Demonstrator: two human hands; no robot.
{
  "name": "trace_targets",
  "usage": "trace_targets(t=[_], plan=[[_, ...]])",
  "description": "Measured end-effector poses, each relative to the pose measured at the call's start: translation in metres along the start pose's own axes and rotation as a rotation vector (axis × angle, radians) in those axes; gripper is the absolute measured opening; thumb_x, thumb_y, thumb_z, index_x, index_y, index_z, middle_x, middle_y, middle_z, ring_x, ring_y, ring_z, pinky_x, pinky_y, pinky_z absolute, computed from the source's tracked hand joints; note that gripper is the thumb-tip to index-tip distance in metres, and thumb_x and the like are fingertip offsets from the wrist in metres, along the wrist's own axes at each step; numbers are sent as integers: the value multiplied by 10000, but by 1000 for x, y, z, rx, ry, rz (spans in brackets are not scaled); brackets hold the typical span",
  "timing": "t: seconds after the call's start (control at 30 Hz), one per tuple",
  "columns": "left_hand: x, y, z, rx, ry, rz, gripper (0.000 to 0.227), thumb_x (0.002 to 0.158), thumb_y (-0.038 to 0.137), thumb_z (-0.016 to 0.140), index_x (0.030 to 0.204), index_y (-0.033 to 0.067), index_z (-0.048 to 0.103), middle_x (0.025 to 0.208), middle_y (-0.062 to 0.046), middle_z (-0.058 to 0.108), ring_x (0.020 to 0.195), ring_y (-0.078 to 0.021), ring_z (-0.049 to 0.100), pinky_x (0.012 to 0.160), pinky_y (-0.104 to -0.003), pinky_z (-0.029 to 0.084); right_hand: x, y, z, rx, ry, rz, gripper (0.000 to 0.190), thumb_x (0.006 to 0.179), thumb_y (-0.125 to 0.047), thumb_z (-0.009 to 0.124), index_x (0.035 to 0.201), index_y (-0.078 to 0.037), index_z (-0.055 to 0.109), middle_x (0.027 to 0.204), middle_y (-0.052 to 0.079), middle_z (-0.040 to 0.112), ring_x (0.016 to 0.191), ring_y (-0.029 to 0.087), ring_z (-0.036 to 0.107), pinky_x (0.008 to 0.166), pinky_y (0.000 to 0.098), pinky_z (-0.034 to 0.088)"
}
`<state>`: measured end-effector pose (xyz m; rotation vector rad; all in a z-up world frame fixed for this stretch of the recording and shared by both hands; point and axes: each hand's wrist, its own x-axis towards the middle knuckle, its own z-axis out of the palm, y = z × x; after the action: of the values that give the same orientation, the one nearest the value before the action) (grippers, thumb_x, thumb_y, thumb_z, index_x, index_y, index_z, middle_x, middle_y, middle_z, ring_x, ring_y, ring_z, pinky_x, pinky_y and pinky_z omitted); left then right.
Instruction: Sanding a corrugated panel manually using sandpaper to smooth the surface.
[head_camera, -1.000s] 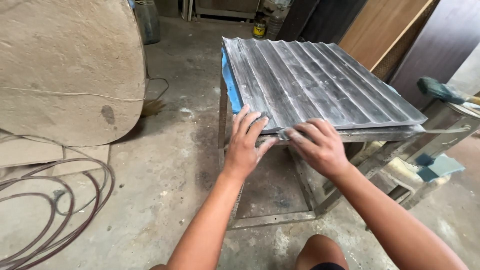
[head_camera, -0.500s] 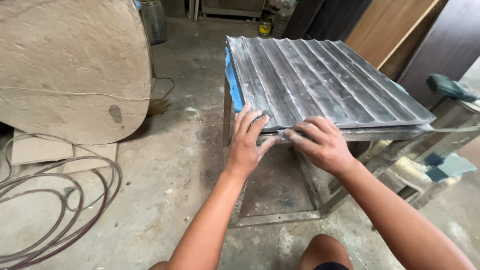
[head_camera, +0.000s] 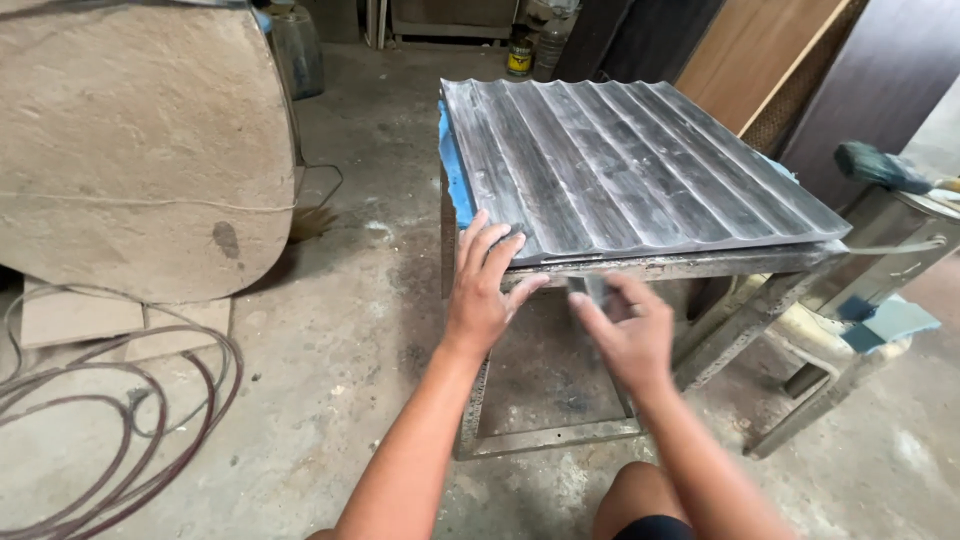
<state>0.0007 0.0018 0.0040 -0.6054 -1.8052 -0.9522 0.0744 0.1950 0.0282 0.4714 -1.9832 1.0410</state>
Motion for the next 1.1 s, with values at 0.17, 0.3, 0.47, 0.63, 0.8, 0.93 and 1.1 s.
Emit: trace_targets(t=[0.17, 0.3, 0.47, 0.63, 0.8, 0.93, 1.1], plan=[[4, 4, -11, 2, -56, -5, 563, 805, 387, 870, 1254, 117, 663, 1330, -82, 600, 1434, -422, 452, 1199, -577, 346, 2, -12, 43, 335, 110, 365, 132, 898, -138, 780, 948, -21, 745, 634, 47, 601, 618, 95, 520, 523, 290, 445], [4, 10, -21, -4, -115, -25, 570, 804, 320, 874, 1283, 110, 648, 1363, -91, 590, 1448, -427, 436, 1193, -585, 351, 4, -14, 52, 453, 148, 467, 77, 899, -98, 747, 906, -24, 766, 634, 21, 632, 606, 63, 530, 515, 259, 467], [2, 10, -21, -19, -122, -38, 582, 789, 250, 883, 1302, 118, 640, 1383, -91, 576, 1458, -432, 420, 1195, -600, 343, 13, -30, 54, 472, 140, 517, 59, 864, -81, 767, 875, -23, 770, 614, 39, 633, 563, 74, 550, 483, 262, 469], [3, 8, -17, -27, -106, -37, 590, 767, 245, 895, 1291, 131, 649, 1383, -81, 579, 1464, -414, 423, 1200, -587, 336, 7, -12, 76, 935, 306, 785, 84, 873, -67, 744, 895, 11, 723, 637, 121, 651, 501, 159, 613, 443, 313, 489], [1, 7, -16, -28, -105, -39, 618, 737, 206, 909, 1289, 125, 645, 1383, -84, 581, 1465, -416, 422, 1202, -586, 339, 1, -8, 81, 967, 333, 825, 115, 887, -92, 752, 872, -8, 675, 682, 166, 657, 586, 226, 691, 441, 310, 474], [2, 11, -27, -21, -177, -55, 621, 749, 203, 894, 1304, 127, 626, 1385, -79, 570, 1478, -412, 403, 1207, -573, 335, 19, -20, 55, 565, 174, 696, 98, 821, -104, 812, 849, -46, 739, 619, 53, 639, 531, 93, 600, 445, 242, 445], [5, 12, -28, -9, -201, -55, 630, 758, 221, 895, 1316, 127, 618, 1390, -80, 569, 1487, -407, 390, 1211, -565, 332, 28, -38, 43, 328, 39, 577, 81, 793, -123, 814, 850, -80, 775, 611, -2, 626, 577, 46, 540, 511, 211, 425]])
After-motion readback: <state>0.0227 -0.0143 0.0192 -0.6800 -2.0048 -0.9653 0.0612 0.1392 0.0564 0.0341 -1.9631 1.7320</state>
